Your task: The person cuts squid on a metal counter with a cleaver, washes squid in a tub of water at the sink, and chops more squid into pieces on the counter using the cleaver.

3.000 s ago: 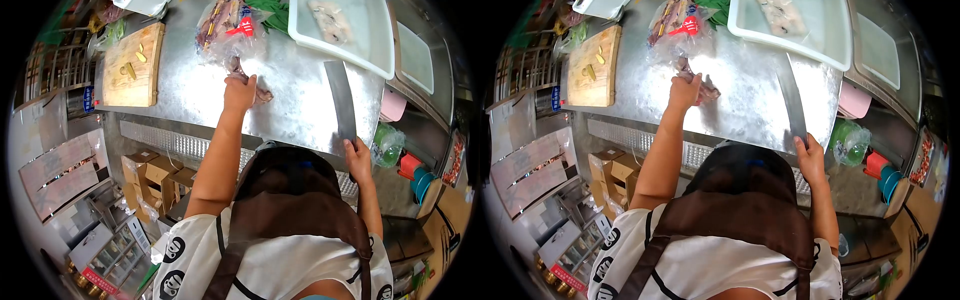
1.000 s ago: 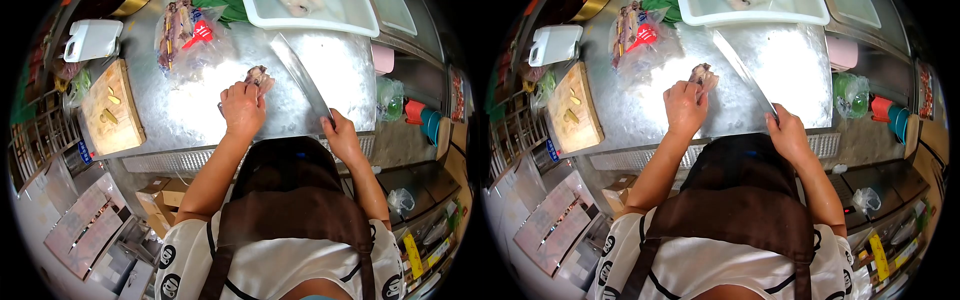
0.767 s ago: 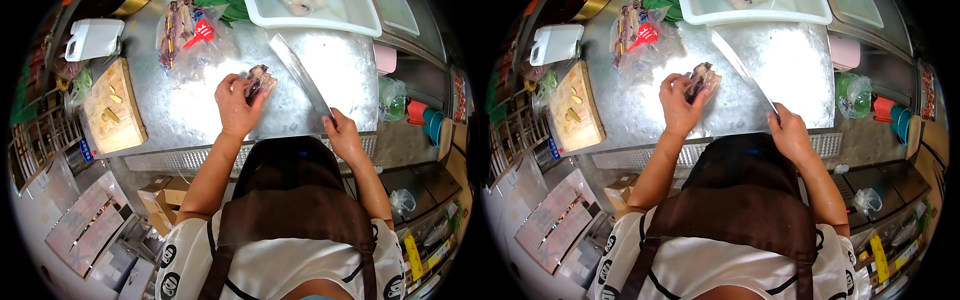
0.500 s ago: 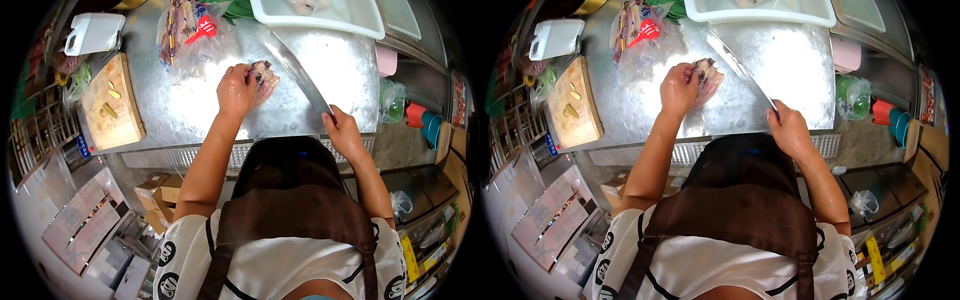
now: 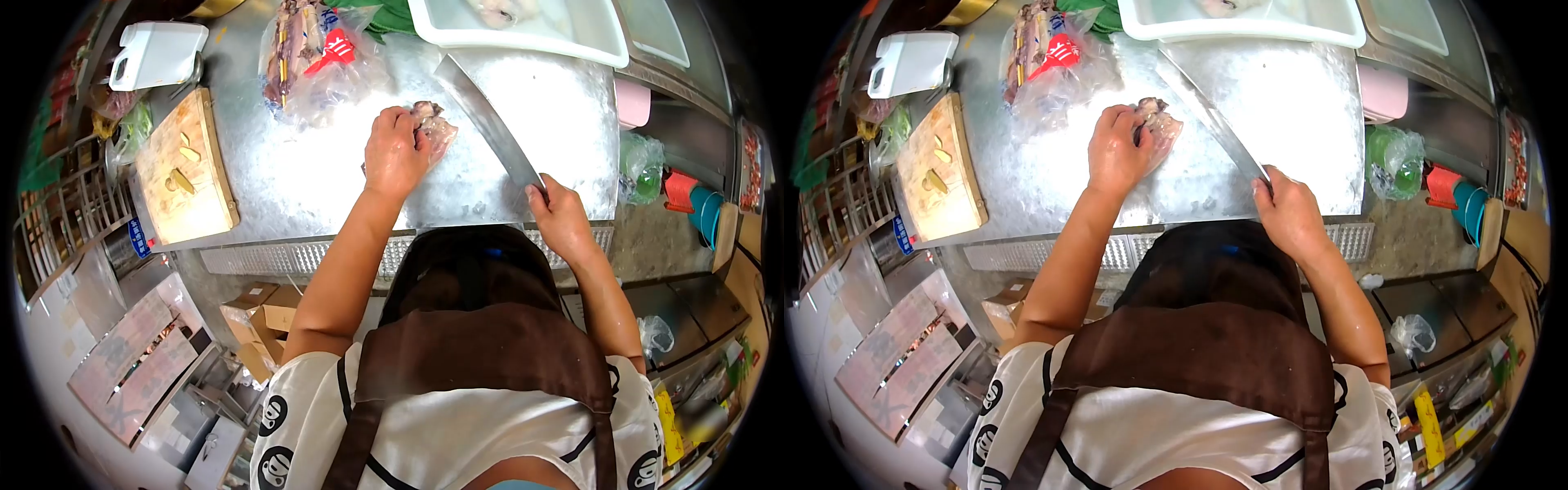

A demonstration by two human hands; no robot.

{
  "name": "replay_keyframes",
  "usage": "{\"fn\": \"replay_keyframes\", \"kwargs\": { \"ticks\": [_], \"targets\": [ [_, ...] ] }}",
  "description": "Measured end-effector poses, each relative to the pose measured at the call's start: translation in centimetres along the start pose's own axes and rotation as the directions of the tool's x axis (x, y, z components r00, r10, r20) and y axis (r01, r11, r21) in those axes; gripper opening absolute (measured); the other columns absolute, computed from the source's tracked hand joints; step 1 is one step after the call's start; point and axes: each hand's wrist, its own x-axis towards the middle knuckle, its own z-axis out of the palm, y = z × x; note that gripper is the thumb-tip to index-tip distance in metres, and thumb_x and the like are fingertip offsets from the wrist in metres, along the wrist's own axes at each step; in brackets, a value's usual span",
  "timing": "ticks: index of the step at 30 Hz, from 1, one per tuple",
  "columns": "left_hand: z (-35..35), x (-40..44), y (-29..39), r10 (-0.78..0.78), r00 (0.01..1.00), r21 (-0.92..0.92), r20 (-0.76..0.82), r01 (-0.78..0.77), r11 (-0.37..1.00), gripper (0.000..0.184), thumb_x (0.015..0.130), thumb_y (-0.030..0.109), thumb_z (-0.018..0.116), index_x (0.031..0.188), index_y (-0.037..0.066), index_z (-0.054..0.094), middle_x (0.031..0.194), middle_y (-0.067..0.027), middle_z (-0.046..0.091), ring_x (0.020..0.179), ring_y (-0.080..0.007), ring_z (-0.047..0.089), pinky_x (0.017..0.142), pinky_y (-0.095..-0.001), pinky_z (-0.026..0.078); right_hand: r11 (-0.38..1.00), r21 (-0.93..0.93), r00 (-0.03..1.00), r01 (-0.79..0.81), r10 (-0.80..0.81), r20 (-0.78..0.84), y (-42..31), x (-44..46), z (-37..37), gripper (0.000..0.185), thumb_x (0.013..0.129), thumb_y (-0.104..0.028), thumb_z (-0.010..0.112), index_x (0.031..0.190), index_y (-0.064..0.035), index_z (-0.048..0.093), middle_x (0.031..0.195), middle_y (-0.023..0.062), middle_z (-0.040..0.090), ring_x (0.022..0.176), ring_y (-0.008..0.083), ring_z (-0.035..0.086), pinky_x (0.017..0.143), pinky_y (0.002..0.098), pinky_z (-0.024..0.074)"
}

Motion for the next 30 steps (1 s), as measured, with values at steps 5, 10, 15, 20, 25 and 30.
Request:
{"fn": "replay_keyframes", "kwargs": {
  "ticks": [5,10,15,20,25,30],
  "targets": [
    [-0.4,0.4,0.0,-0.058,0.997,-0.004,0.057,0.058,0.998,0.021,0.071,0.006,0.063,0.090,-0.002,0.057,0.102,-0.0159,0.055,0.096,-0.0342,0.055,0.079,-0.0428,0.050,0.999,-0.031,0.999,0.015,-0.016,-0.044,0.6,0.0,0.6,0.029,0.091,-0.017,0.056,0.107,0.0072,0.060,0.075,0.0265,0.063,0.072,0.0415,0.063,0.066,0.0454,0.0496],
    [-1.3,-0.8,0.4,-0.024,0.997,0.058,0.069,0.020,0.998,0.022,0.073,0.010,0.069,0.089,0.001,0.057,0.101,-0.0170,0.058,0.092,-0.0352,0.057,0.078,-0.0419,0.049,1.000,-0.009,0.998,0.027,-0.028,-0.065,0.8,-0.1,0.8,0.024,0.093,-0.016,0.055,0.100,0.0066,0.057,0.068,0.0225,0.059,0.057,0.0315,0.058,0.057,0.0386,0.0449],
    [-1.9,-1.7,0.7,0.036,0.999,-0.027,0.039,-0.035,0.999,0.032,0.071,0.016,0.076,0.093,0.001,0.057,0.102,-0.0173,0.056,0.094,-0.0363,0.054,0.082,-0.0434,0.046,0.999,-0.040,0.998,0.036,-0.038,-0.040,0.1,-0.2,0.5,0.027,0.092,-0.017,0.055,0.106,0.0060,0.060,0.075,0.0255,0.063,0.071,0.0414,0.063,0.066,0.0455,0.0496],
    [-2.2,-3.2,-0.7,0.105,0.990,-0.062,0.092,-0.100,0.993,0.036,0.070,0.016,0.078,0.095,0.002,0.056,0.104,-0.0174,0.055,0.095,-0.0360,0.053,0.083,-0.0430,0.045,0.985,-0.086,0.985,0.150,-0.156,-0.074,-1.3,-0.7,0.6,0.024,0.092,-0.015,0.054,0.105,0.0038,0.060,0.075,0.0244,0.063,0.071,0.0413,0.062,0.066,0.0457,0.0489],
    [-2.4,-2.3,-0.6,0.264,0.957,-0.091,-0.120,-0.276,0.957,0.033,0.071,0.016,0.077,0.095,0.004,0.058,0.104,-0.0140,0.056,0.101,-0.0339,0.053,0.086,-0.0424,0.044,0.950,-0.184,0.968,0.250,-0.250,0.024,-3.4,-0.3,0.4,0.023,0.093,-0.016,0.051,0.103,0.0023,0.060,0.077,0.0237,0.063,0.072,0.0402,0.062,0.066,0.0468,0.0491],
    [-1.2,-3.4,-2.9,0.325,0.945,-0.060,0.041,-0.323,0.945,0.035,0.071,0.020,0.077,0.098,0.006,0.060,0.104,-0.0123,0.056,0.105,-0.0333,0.052,0.089,-0.0433,0.043,0.925,-0.304,0.974,0.225,-0.206,0.096,-3.3,0.1,0.8,0.023,0.094,-0.017,0.049,0.103,0.0017,0.059,0.078,0.0229,0.064,0.072,0.0399,0.063,0.066,0.0471,0.0497]
  ]
}}
